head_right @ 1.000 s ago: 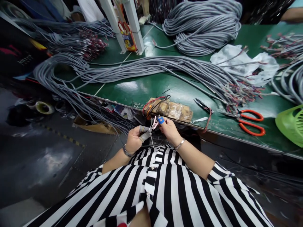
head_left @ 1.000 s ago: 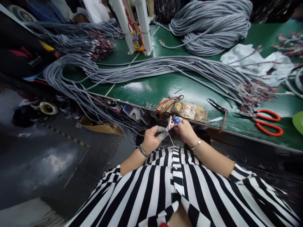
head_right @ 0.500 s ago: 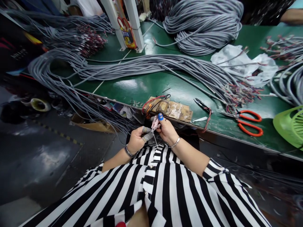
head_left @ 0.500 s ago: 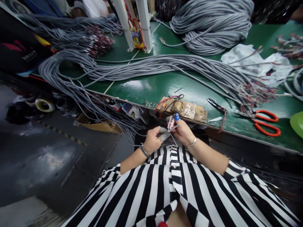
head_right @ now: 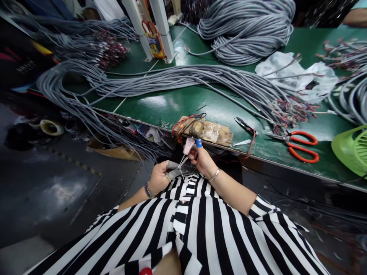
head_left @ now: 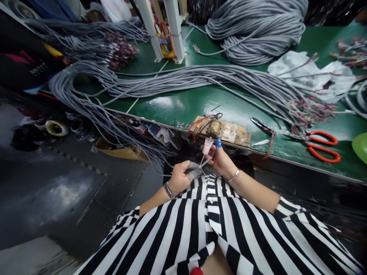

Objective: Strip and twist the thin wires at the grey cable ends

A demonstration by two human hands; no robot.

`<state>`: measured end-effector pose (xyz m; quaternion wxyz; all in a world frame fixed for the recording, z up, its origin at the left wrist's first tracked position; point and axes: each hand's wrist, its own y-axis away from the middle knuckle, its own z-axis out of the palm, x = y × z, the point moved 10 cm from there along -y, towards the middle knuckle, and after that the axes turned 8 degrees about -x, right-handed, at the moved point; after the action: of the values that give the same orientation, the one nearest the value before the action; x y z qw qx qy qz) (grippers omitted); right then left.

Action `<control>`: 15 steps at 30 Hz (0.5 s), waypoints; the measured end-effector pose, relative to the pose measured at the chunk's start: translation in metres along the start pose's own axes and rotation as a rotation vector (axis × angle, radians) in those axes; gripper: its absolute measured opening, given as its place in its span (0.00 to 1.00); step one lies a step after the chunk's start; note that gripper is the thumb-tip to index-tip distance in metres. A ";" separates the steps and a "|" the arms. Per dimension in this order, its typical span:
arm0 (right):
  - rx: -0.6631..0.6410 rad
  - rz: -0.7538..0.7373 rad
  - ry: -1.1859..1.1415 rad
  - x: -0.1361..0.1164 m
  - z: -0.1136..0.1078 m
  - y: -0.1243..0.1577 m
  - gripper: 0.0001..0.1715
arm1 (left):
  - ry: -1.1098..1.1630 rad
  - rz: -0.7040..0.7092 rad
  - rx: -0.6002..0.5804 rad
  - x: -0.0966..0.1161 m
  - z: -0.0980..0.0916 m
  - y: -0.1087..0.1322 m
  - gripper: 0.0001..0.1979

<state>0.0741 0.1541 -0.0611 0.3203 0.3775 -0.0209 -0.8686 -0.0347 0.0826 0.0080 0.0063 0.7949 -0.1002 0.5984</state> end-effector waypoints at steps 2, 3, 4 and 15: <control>0.014 0.021 0.000 0.003 -0.004 0.002 0.33 | -0.002 -0.023 0.026 -0.003 -0.006 0.009 0.06; 0.021 0.026 0.006 0.003 -0.006 0.004 0.33 | 0.012 -0.038 0.032 -0.006 -0.008 0.014 0.07; 0.026 0.028 0.013 0.003 -0.008 0.005 0.33 | 0.042 -0.056 0.035 -0.010 -0.009 0.018 0.07; -0.016 0.052 0.100 0.009 -0.012 0.014 0.34 | 0.746 -0.202 0.349 -0.047 -0.028 0.039 0.18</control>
<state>0.0847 0.1406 -0.0715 0.3465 0.4170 -0.0076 -0.8402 -0.0802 0.0546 -0.0327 -0.0337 0.5187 0.0902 0.8495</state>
